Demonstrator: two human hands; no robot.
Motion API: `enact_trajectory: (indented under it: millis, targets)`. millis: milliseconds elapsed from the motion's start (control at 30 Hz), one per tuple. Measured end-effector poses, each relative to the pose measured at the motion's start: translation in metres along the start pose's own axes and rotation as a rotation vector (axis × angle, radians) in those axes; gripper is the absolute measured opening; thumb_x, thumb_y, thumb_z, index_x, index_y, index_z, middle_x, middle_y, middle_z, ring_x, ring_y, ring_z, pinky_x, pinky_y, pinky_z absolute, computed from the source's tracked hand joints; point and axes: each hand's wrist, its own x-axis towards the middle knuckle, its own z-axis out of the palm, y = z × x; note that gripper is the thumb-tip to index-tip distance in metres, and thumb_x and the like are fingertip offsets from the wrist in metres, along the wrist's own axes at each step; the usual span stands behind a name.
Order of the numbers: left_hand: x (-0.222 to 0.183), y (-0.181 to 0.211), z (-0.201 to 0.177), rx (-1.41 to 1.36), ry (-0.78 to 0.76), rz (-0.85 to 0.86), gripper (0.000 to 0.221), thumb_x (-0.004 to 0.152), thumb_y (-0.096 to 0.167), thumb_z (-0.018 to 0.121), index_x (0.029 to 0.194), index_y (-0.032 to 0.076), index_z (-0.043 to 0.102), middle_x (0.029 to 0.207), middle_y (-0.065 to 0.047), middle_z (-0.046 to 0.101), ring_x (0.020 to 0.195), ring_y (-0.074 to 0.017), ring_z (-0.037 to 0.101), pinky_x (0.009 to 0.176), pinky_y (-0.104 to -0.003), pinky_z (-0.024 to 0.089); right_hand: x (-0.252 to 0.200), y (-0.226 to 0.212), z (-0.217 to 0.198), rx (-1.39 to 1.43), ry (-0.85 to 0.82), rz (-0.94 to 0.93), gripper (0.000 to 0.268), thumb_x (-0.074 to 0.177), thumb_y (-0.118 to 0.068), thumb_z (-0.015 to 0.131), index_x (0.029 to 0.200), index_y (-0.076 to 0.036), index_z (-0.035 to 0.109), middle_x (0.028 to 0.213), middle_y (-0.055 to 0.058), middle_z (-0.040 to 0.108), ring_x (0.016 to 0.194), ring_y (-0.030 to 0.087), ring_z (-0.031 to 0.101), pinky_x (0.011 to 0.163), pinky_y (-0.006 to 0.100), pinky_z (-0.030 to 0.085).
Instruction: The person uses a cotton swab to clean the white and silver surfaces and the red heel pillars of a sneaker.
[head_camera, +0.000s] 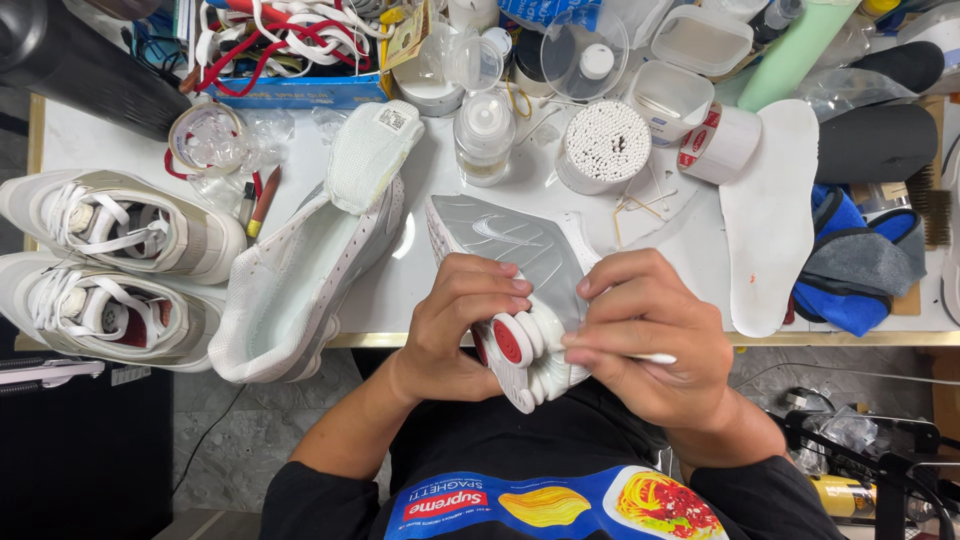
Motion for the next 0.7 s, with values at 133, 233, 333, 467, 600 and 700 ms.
enact_trajectory:
  millis: [133,233,333,467,600,700]
  targets:
    - [0.0001,-0.0007,0.0000,0.005,-0.003,0.000,0.062,0.069,0.011,0.095,0.120,0.008,0.061,0.124,-0.006,0.065,0.121,-0.0289,0.064,0.103,-0.040,0.055,-0.0003,0.0009,0.0017,-0.014,0.043,0.014,0.019,0.077,-0.008,0.086,0.091,-0.003,0.075,0.087,0.006,0.066,0.097,0.028,0.066,0.082,0.036,0.055]
    - [0.0008,-0.0018,0.0003,0.003,-0.008,0.000,0.062,0.069,0.012,0.095,0.120,0.008,0.061,0.124,-0.006,0.065,0.121,-0.0290,0.064,0.103,-0.040,0.055,-0.0015,0.0013,0.0031,-0.032,0.074,0.023,0.019,0.077,-0.008,0.086,0.092,-0.003,0.074,0.088,0.007,0.066,0.098,0.028,0.066,0.082,0.036,0.054]
    - [0.0005,-0.0018,-0.0004,-0.006,-0.013,0.000,0.061,0.069,0.011,0.094,0.120,0.008,0.061,0.124,-0.006,0.065,0.121,-0.0291,0.064,0.104,-0.040,0.055,-0.0020,0.0017,0.0029,-0.025,0.064,0.013,0.018,0.077,-0.007,0.085,0.091,-0.003,0.074,0.088,0.007,0.066,0.097,0.028,0.066,0.082,0.037,0.054]
    - [0.0002,-0.0025,0.0005,0.001,-0.012,0.005,0.061,0.070,0.012,0.095,0.120,0.008,0.061,0.124,-0.006,0.065,0.121,-0.0289,0.064,0.103,-0.040,0.055,-0.0018,0.0024,0.0004,-0.015,0.038,0.014,0.018,0.076,-0.008,0.085,0.091,-0.003,0.075,0.086,0.006,0.066,0.097,0.028,0.066,0.082,0.036,0.055]
    - [-0.0012,0.0005,0.0004,0.013,-0.003,0.017,0.061,0.070,0.012,0.095,0.120,0.008,0.061,0.124,-0.006,0.065,0.121,-0.0286,0.063,0.103,-0.040,0.054,-0.0032,0.0012,0.0025,-0.040,0.111,0.064,0.017,0.081,-0.005,0.085,0.093,-0.002,0.074,0.089,0.008,0.066,0.098,0.027,0.067,0.081,0.034,0.055]
    - [0.0006,0.0008,-0.0009,0.026,-0.004,-0.001,0.060,0.070,0.013,0.095,0.119,0.008,0.061,0.124,-0.006,0.065,0.121,-0.0284,0.064,0.102,-0.039,0.055,-0.0007,0.0019,0.0013,-0.012,0.059,0.018,0.017,0.078,-0.006,0.084,0.092,-0.002,0.075,0.087,0.007,0.066,0.097,0.028,0.067,0.083,0.036,0.055]
